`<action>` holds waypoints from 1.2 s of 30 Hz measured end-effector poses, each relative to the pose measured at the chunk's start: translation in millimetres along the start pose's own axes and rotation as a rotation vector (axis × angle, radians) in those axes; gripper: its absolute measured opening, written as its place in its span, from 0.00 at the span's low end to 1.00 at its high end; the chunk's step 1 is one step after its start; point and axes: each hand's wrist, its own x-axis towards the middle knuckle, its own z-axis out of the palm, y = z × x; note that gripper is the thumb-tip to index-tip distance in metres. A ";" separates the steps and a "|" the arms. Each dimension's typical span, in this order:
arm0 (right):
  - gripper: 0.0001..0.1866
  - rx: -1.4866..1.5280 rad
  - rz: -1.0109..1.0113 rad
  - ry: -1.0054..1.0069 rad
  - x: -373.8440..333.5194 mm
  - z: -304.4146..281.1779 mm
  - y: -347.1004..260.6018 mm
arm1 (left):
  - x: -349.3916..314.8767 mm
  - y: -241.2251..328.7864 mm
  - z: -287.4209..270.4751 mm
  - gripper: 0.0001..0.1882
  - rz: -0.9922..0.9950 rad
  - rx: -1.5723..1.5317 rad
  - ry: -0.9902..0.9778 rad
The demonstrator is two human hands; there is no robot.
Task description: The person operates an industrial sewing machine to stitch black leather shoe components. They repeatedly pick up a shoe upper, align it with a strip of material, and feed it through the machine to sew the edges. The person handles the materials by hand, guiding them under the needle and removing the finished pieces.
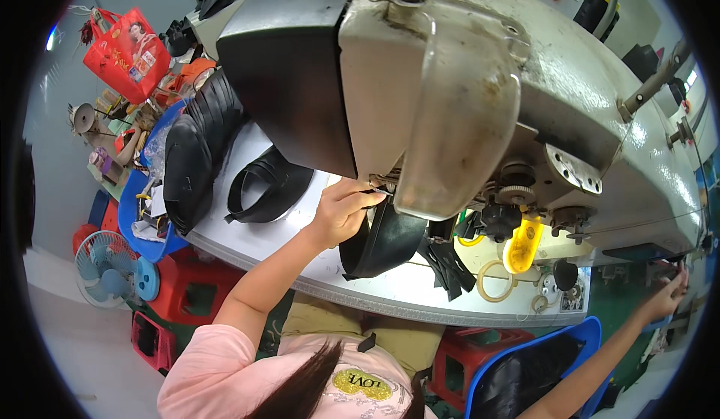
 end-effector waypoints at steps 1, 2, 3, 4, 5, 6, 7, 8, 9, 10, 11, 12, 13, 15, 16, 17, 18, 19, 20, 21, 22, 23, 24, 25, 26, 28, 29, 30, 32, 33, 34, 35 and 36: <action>0.15 -0.025 -0.049 0.021 -9.6 -1.6 -20.1 | -0.8 -1.8 2.3 0.09 0.006 -0.013 0.010; 0.15 -0.040 -0.096 0.031 -19.6 4.4 -40.3 | -2.2 -3.6 0.9 0.09 0.004 -0.015 0.023; 0.16 -0.057 -0.136 0.049 -31.1 5.6 -53.6 | -3.2 -3.9 1.5 0.10 -0.017 -0.017 0.023; 0.13 -0.063 -0.164 0.082 -46.4 6.4 -58.6 | -3.8 -4.1 2.2 0.10 -0.036 -0.021 0.020; 0.12 -0.123 -0.116 0.049 -67.8 5.8 -69.6 | -4.3 -4.5 2.7 0.10 -0.056 -0.031 0.016; 0.12 -0.181 -0.065 0.020 -92.6 4.8 -80.8 | -3.9 -4.3 2.2 0.11 -0.066 -0.022 0.008; 0.12 -0.104 -0.041 -0.060 -115.5 5.3 -89.7 | -2.9 -3.7 1.4 0.11 -0.077 -0.010 0.003; 0.12 -0.002 -0.009 -0.144 -140.3 11.6 -90.5 | -2.7 -2.4 -0.8 0.12 -0.085 0.028 0.000; 0.11 0.093 -0.021 -0.255 -160.8 9.2 -95.6 | -1.8 -4.1 -1.2 0.12 -0.079 0.044 -0.008; 0.11 0.186 -0.035 -0.367 -178.7 5.7 -101.1 | -2.1 -6.1 -1.2 0.12 -0.075 0.057 -0.015; 0.10 0.179 -0.059 -0.459 -193.4 4.5 -108.4 | -1.7 -6.9 -1.0 0.13 -0.070 0.075 -0.020; 0.09 0.172 -0.081 -0.554 -206.4 4.2 -115.9 | -0.5 -6.4 -0.8 0.13 -0.070 0.081 -0.021; 0.06 0.133 -0.366 -0.584 -214.7 16.5 -126.3 | 0.9 -5.6 -0.8 0.14 -0.069 0.084 -0.026; 0.04 0.175 -0.150 -0.772 -245.1 23.9 -130.1 | 3.7 0.0 -5.1 0.14 -0.072 0.117 -0.061; 0.05 0.200 -0.035 -0.845 -259.2 31.7 -133.6 | 7.1 6.7 -10.7 0.15 -0.072 0.146 -0.097; 0.09 0.236 -0.087 -0.885 -268.8 45.1 -153.3 | 8.3 12.3 -17.3 0.15 -0.073 0.183 -0.133; 0.15 0.261 0.078 -1.018 -278.9 48.3 -155.4 | 4.7 17.2 -26.8 0.16 -0.132 0.179 -0.156; 0.20 0.353 0.195 -1.144 -287.6 51.0 -158.8 | 3.6 28.0 -35.8 0.16 -0.234 0.099 -0.152; 0.22 0.436 0.197 -1.169 -296.5 56.0 -171.3 | -0.3 35.7 -42.7 0.16 -0.343 0.019 -0.195; 0.21 0.472 0.190 -1.200 -306.8 57.8 -181.5 | -2.8 40.4 -47.8 0.16 -0.455 -0.058 -0.234; 0.19 0.468 0.168 -1.200 -319.6 59.4 -186.6 | -3.7 42.2 -47.0 0.16 -0.457 -0.032 -0.226; 0.17 0.462 0.147 -1.199 -329.5 60.4 -190.3 | -4.0 43.7 -44.8 0.17 -0.458 -0.006 -0.219; 0.15 0.490 0.161 -1.211 -332.5 62.2 -194.5 | -3.2 44.8 -43.1 0.17 -0.457 0.022 -0.206; 0.13 0.516 0.175 -1.223 -334.5 64.4 -198.2 | -3.5 43.4 -40.5 0.17 -0.386 0.043 -0.175; 0.10 0.513 0.130 -1.132 -334.2 66.6 -204.1 | -4.5 40.1 -36.8 0.18 -0.315 0.062 -0.145; 0.13 0.578 0.249 -1.126 -338.5 69.8 -193.9 | -2.2 39.6 -30.7 0.20 -0.263 0.075 -0.107; 0.15 0.607 0.330 -1.133 -341.5 68.9 -189.2 | -2.5 39.9 -29.9 0.21 -0.274 0.094 -0.137; 0.16 0.626 0.354 -1.161 -341.1 66.6 -188.0 | -2.4 39.0 -28.3 0.21 -0.280 0.112 -0.166; 0.18 0.665 0.399 -1.219 -341.0 61.0 -186.9 | -3.1 30.9 -31.9 0.22 -0.202 0.192 -0.210; 0.19 0.628 0.405 -1.215 -341.5 58.1 -183.6 | -1.3 32.2 -35.8 0.21 -0.145 0.255 -0.218; 0.19 0.589 0.409 -1.217 -340.4 54.8 -181.3 | -1.2 37.6 -47.0 0.20 -0.160 0.310 -0.258; 0.19 0.550 0.413 -1.220 -339.5 52.0 -179.2 | -5.5 41.8 -61.2 0.18 -0.175 0.364 -0.297; 0.16 0.555 0.391 -1.181 -338.9 50.9 -178.4 | -14.4 44.3 -78.2 0.17 -0.276 0.385 -0.307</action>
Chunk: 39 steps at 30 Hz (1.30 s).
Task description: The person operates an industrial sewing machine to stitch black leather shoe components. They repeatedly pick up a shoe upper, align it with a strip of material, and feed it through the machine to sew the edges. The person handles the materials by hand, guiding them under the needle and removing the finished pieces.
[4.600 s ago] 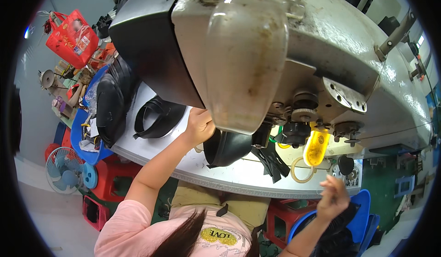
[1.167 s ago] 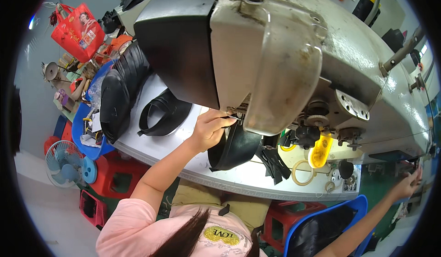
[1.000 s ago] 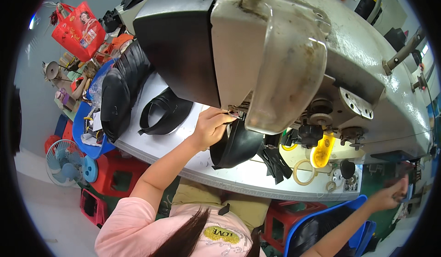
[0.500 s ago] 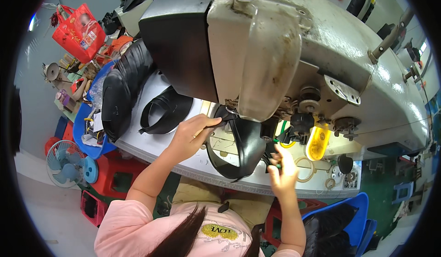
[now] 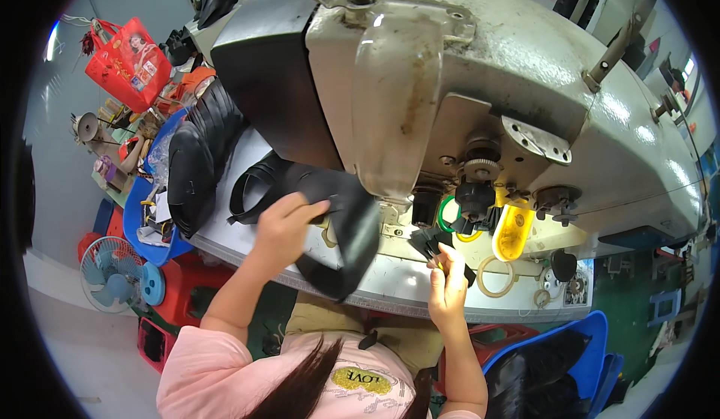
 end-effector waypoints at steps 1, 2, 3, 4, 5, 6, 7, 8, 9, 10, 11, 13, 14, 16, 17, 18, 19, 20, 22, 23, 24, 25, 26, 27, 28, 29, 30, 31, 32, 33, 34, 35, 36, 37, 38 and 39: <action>0.15 0.019 0.002 0.005 0.6 1.3 4.9 | -13.1 -6.7 -11.9 0.15 -0.100 0.011 -0.035; 0.13 0.038 0.004 0.011 2.0 3.5 12.4 | -21.0 -12.1 -19.6 0.13 -0.239 -0.161 -0.049; 0.12 0.062 0.009 0.007 2.3 7.2 16.6 | -32.0 -16.7 -27.6 0.11 -0.387 -0.329 -0.060; 0.09 0.101 0.006 0.005 6.6 16.8 5.3 | -47.6 -27.1 -28.2 0.09 -0.578 -0.520 -0.087; 0.09 0.049 -0.049 -0.021 8.8 25.0 3.3 | -58.2 -28.6 -29.9 0.12 -0.725 -0.681 -0.101; 0.09 -0.039 -0.116 -0.099 12.8 36.2 -10.6 | -67.9 -24.9 -31.1 0.14 -0.839 -0.885 -0.004; 0.10 -0.135 -0.179 -0.163 15.0 46.0 -26.1 | -71.0 -21.2 -27.9 0.15 -0.940 -1.098 0.085; 0.12 -0.094 -0.230 -0.191 15.0 59.5 -32.7 | -70.9 -19.3 -27.8 0.16 -0.884 -1.043 0.106; 0.13 -0.054 -0.284 -0.216 14.6 71.0 -38.1 | -72.1 -18.8 -24.4 0.15 -0.866 -1.104 0.124; 0.15 -0.053 -0.288 -0.244 11.7 79.3 -40.0 | -74.6 -19.2 -19.7 0.15 -0.846 -1.164 0.143; 0.15 -0.054 -0.330 -0.260 11.5 85.0 -43.7 | -75.9 -19.4 -17.1 0.15 -0.825 -1.225 0.160; 0.14 -0.075 -0.333 -0.273 16.5 92.1 -52.4 | -68.7 -16.3 -21.1 0.16 -0.858 -1.123 -0.049; 0.14 -0.110 -0.326 -0.242 18.5 94.3 -51.4 | -65.8 -14.0 -18.6 0.17 -1.022 -1.384 -0.038; 0.14 -0.182 -0.316 -0.181 22.1 98.0 -48.2 | -65.3 -12.0 -10.3 0.17 -1.194 -1.676 -0.018; 0.14 -0.196 -0.298 -0.170 23.8 98.3 -47.7 | -62.2 -7.2 -10.8 0.17 -1.211 -1.762 -0.046; 0.14 -0.210 -0.279 -0.158 25.6 97.3 -46.9 | -65.4 -7.9 -4.8 0.17 -1.205 -1.732 -0.037; 0.14 -0.225 -0.261 -0.146 27.9 96.5 -46.1 | -68.8 -8.9 0.3 0.17 -1.200 -1.703 -0.027; 0.14 -0.225 -0.354 -0.108 32.2 98.4 -41.7 | -68.7 -8.8 0.9 0.16 -1.200 -1.693 -0.037; 0.14 -0.240 -0.369 -0.120 35.2 99.5 -43.4 | -68.3 -8.0 1.8 0.16 -1.203 -1.674 -0.058; 0.14 -0.247 -0.377 -0.127 36.3 99.8 -45.0 | -71.0 -8.9 5.4 0.15 -1.159 -1.636 -0.056; 0.14 -0.240 -0.388 -0.125 38.5 101.3 -48.8 | -75.7 -12.1 10.8 0.15 -1.114 -1.592 -0.053; 0.13 -0.233 -0.399 -0.123 40.4 103.1 -53.6 | -79.0 -14.8 13.8 0.15 -1.104 -1.545 -0.049; 0.13 -0.227 -0.411 -0.121 41.4 104.4 -56.4 | -82.2 -17.4 16.9 0.14 -1.095 -1.498 -0.044; 0.12 -0.234 -0.411 -0.129 41.3 105.9 -55.5 | -83.9 -19.4 19.1 0.14 -1.086 -1.451 -0.040; 0.12 -0.241 -0.410 -0.137 41.1 107.9 -53.3 | -81.9 -18.5 18.2 0.14 -1.114 -1.457 -0.026; 0.12 -0.248 -0.410 -0.145 40.8 109.2 -52.4 | -82.1 -19.8 17.5 0.14 -1.088 -1.438 -0.034; 0.11 -0.230 -0.390 -0.132 40.4 109.2 -53.3 | -82.1 -21.4 16.7 0.14 -1.062 -1.419 -0.040; 0.11 -0.212 -0.370 -0.120 39.1 107.6 -54.5 | -86.0 -27.9 18.4 0.14 -0.981 -1.374 -0.067; 0.11 -0.194 -0.350 -0.108 37.5 105.9 -54.6 | -87.3 -32.8 14.7 0.14 -0.813 -1.201 -0.103; 0.10 -0.135 -0.339 -0.100 35.5 104.3 -51.6 | -88.6 -38.4 11.8 0.14 -0.654 -1.020 -0.108; 0.10 -0.076 -0.324 -0.095 32.4 102.1 -47.5 | -82.5 -44.5 1.1 0.13 -0.414 -0.708 -0.122; 0.10 -0.017 -0.309 -0.090 30.5 100.0 -44.3 | -75.2 -40.6 -11.6 0.13 -0.699 -1.166 -0.115; 0.09 0.052 -0.236 -0.100 31.4 93.9 -49.6 | -61.8 -30.2 -30.0 0.12 -1.041 -1.575 0.032; 0.10 0.013 -0.239 -0.109 30.8 90.4 -46.7 | -60.1 -36.5 -36.8 0.12 -1.158 -1.609 0.058; 0.10 -0.006 -0.264 -0.120 31.7 91.9 -46.6 | -60.6 -41.5 -37.2 0.13 -1.145 -1.600 0.049; 0.11 -0.021 -0.282 -0.127 33.8 92.1 -48.0 | -60.9 -42.7 -37.4 0.13 -1.139 -1.586 0.035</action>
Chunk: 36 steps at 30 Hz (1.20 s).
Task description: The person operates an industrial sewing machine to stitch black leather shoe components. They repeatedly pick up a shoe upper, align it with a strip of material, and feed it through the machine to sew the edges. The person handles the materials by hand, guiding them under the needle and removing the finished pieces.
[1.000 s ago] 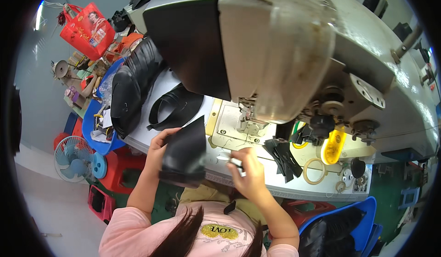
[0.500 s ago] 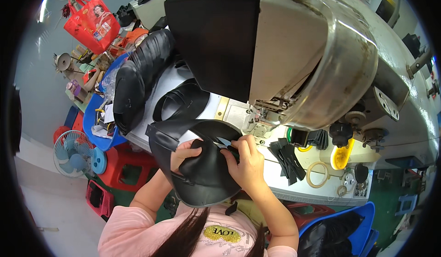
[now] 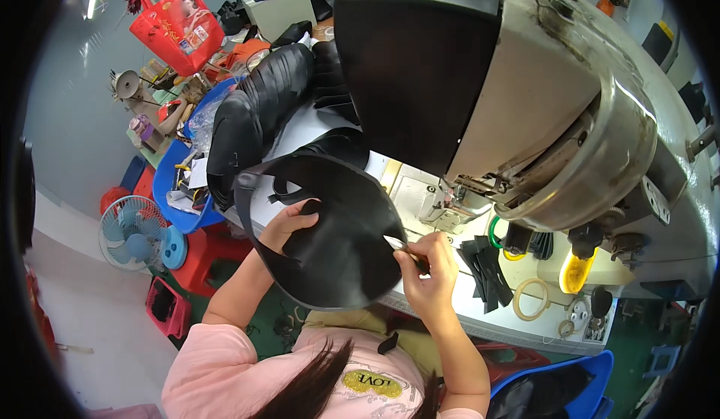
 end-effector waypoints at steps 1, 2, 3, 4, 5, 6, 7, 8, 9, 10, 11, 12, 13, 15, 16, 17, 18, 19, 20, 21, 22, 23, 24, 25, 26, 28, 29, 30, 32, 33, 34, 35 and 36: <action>0.12 -0.006 0.004 0.003 4.0 5.3 -5.5 | -2.9 -0.9 3.3 0.13 0.005 -0.017 -0.011; 0.12 -0.011 0.007 0.006 8.0 12.1 -11.2 | -6.8 -2.9 9.8 0.13 0.009 -0.033 -0.022; 0.13 -0.050 -0.014 0.009 9.7 15.9 -7.5 | -7.9 -5.8 15.3 0.13 0.015 -0.055 -0.040; 0.13 -0.055 0.015 -0.006 9.1 18.5 -7.3 | -7.5 -8.6 18.8 0.13 0.006 -0.031 -0.027; 0.13 -0.061 0.043 -0.021 8.1 21.0 -8.0 | -6.9 -11.3 22.0 0.13 -0.002 -0.006 -0.015; 0.13 -0.067 0.071 -0.037 7.5 23.5 -8.8 | -7.2 -13.2 22.3 0.12 -0.011 0.017 -0.002; 0.14 -0.085 0.063 -0.054 7.5 24.5 -9.2 | -1.7 -20.4 11.5 0.13 -0.028 0.037 -0.034; 0.14 -0.083 0.065 -0.051 8.4 25.6 -11.7 | 0.3 -26.1 6.7 0.13 0.021 0.115 -0.032; 0.14 -0.076 0.065 -0.048 10.4 26.5 -15.3 | 0.7 -30.7 4.3 0.13 0.072 0.196 -0.026; 0.14 -0.069 0.066 -0.045 11.8 27.4 -17.6 | 2.0 -34.0 1.7 0.13 0.091 0.211 -0.015; 0.14 -0.063 0.043 -0.028 12.3 28.6 -17.8 | 2.8 -37.3 -1.3 0.13 0.109 0.225 -0.002; 0.14 -0.059 0.019 -0.010 13.0 30.2 -17.4 | 3.8 -39.1 -1.8 0.13 0.126 0.240 0.008; 0.14 -0.055 -0.005 0.008 13.2 31.2 -16.8 | 3.3 -39.7 -0.6 0.13 0.121 0.201 0.025; 0.14 -0.045 -0.031 0.004 13.0 30.8 -13.6 | 3.6 -38.8 8.3 0.13 0.329 0.390 0.026; 0.14 -0.040 -0.043 0.002 12.8 30.5 -11.9 | 6.2 -36.8 16.9 0.13 0.544 0.618 0.010; 0.13 -0.017 -0.038 0.002 13.1 30.4 -10.2 | 4.1 -30.6 23.6 0.13 0.567 0.696 0.003; 0.13 0.009 -0.033 0.000 13.5 30.2 -9.0 | 1.0 -24.3 30.7 0.12 0.592 0.774 0.000; 0.13 0.035 -0.028 -0.002 13.8 29.7 -8.2 | -6.5 -14.4 37.9 0.12 0.427 0.699 0.007; 0.13 0.033 -0.021 0.007 14.1 29.0 -8.5 | 1.3 -27.6 18.0 0.12 0.345 0.590 -0.008; 0.12 0.033 -0.013 0.014 14.9 27.3 -10.1 | 7.8 -40.1 -1.1 0.11 0.264 0.479 -0.010; 0.12 0.032 -0.008 0.023 15.9 25.8 -9.9 | 11.2 -43.1 -6.2 0.11 0.185 0.369 -0.006; 0.12 0.023 -0.057 0.052 15.0 23.8 -4.5 | 9.4 -41.1 -10.6 0.12 0.155 0.307 -0.025; 0.11 0.051 -0.017 0.067 13.4 20.6 -2.2 | 4.9 -27.8 1.0 0.13 0.125 0.245 -0.051; 0.11 0.081 0.022 0.077 11.4 17.5 -1.6 | -2.2 -10.8 17.4 0.11 -0.058 0.048 -0.096; 0.11 0.114 0.063 0.089 10.0 15.7 -2.0 | -5.0 -2.9 25.8 0.12 -0.037 0.011 -0.130; 0.12 0.104 0.089 0.043 10.2 17.6 -2.4 | -5.0 0.0 27.4 0.12 -0.062 -0.035 -0.064; 0.12 0.071 0.094 0.018 10.8 20.8 -4.1 | -4.2 -2.4 25.0 0.12 -0.048 -0.025 -0.060; 0.12 0.041 0.098 -0.008 11.5 23.6 -6.4 | -3.2 -7.2 20.0 0.12 -0.032 -0.015 -0.055; 0.12 0.031 0.098 0.016 12.6 28.1 -5.7 | 4.8 -17.5 6.2 0.12 0.038 0.099 -0.039; 0.12 0.034 0.111 0.022 12.5 30.0 -6.2 | 8.3 -21.1 -0.5 0.12 0.092 0.202 -0.023; 0.12 0.037 0.124 0.027 12.1 31.1 -6.0 | 8.7 -23.3 -5.6 0.12 0.176 0.347 -0.019; 0.12 0.026 0.085 -0.021 11.1 31.6 -3.6 | 9.4 -24.2 -8.6 0.11 0.262 0.493 -0.003; 0.12 0.017 0.047 -0.069 9.1 31.8 0.4 | 5.4 -20.5 -4.5 0.11 0.379 0.681 0.000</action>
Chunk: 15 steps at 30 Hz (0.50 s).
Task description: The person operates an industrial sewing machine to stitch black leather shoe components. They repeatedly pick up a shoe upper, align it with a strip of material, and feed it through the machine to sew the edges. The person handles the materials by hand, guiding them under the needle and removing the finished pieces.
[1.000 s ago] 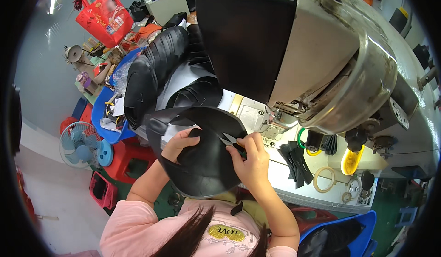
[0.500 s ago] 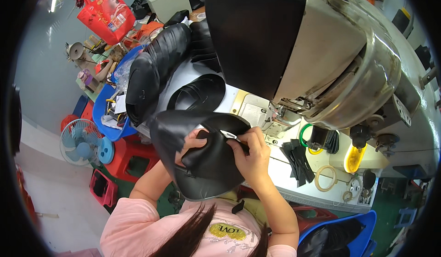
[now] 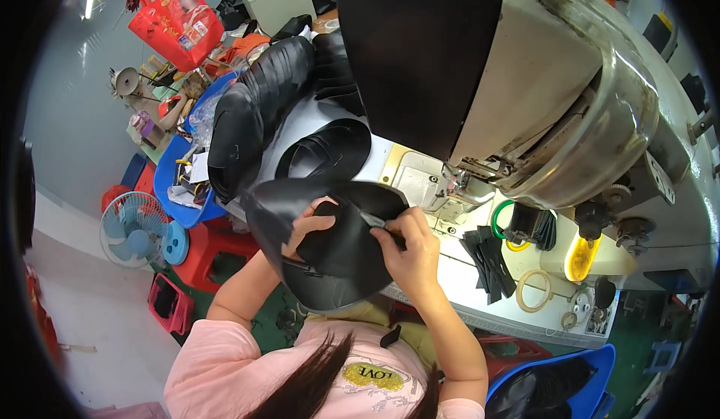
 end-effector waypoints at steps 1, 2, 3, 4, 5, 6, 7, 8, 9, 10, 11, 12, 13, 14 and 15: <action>0.12 -0.012 -0.040 -0.047 -0.7 -1.4 3.7 | -0.7 9.5 -2.3 0.10 0.114 0.113 0.000; 0.12 -0.022 -0.051 -0.042 -0.6 -5.7 5.0 | -1.2 19.1 -4.6 0.10 0.226 0.227 0.012; 0.12 -0.032 -0.063 -0.039 -0.7 -13.1 4.6 | -2.5 36.0 -14.2 0.11 0.335 0.261 0.018; 0.12 -0.043 -0.075 -0.035 -1.7 -20.2 7.0 | -1.9 66.1 -28.3 0.12 0.141 -0.016 -0.008; 0.12 -0.064 -0.059 -0.012 -2.7 -29.3 12.4 | -7.1 76.1 -51.9 0.13 0.338 0.204 0.048; 0.12 -0.089 0.023 -0.038 -7.4 -39.9 20.7 | -10.4 88.4 -68.1 0.14 0.436 0.337 0.085; 0.11 -0.028 0.091 -0.026 -13.5 -48.7 36.5 | -7.8 100.5 -79.1 0.14 0.517 0.525 0.060; 0.10 0.033 0.161 -0.011 -20.6 -53.4 48.8 | -1.1 103.2 -87.6 0.14 0.507 0.624 0.026; 0.10 0.090 0.198 0.002 -24.7 -55.3 50.5 | 9.6 96.5 -96.7 0.13 0.523 0.732 0.006; 0.09 0.147 0.234 0.014 -28.1 -56.6 51.8 | 21.0 81.5 -105.4 0.13 0.539 0.841 -0.014; 0.09 0.203 0.273 0.027 -30.9 -57.5 52.9 | 32.0 64.6 -106.5 0.14 0.554 0.920 0.027; 0.09 0.172 0.281 0.012 -34.4 -57.4 55.4 | 45.9 43.7 -109.8 0.13 0.563 0.936 0.003; 0.08 0.138 0.289 0.000 -37.8 -56.9 58.2 | 59.8 18.5 -112.4 0.13 0.554 0.877 -0.015; 0.08 0.105 0.298 -0.010 -40.3 -57.9 59.9 | 73.3 -2.0 -112.6 0.12 0.545 0.818 -0.034; 0.08 0.046 0.292 -0.025 -42.3 -59.8 60.4 | 84.4 -15.9 -109.3 0.13 0.561 0.830 -0.006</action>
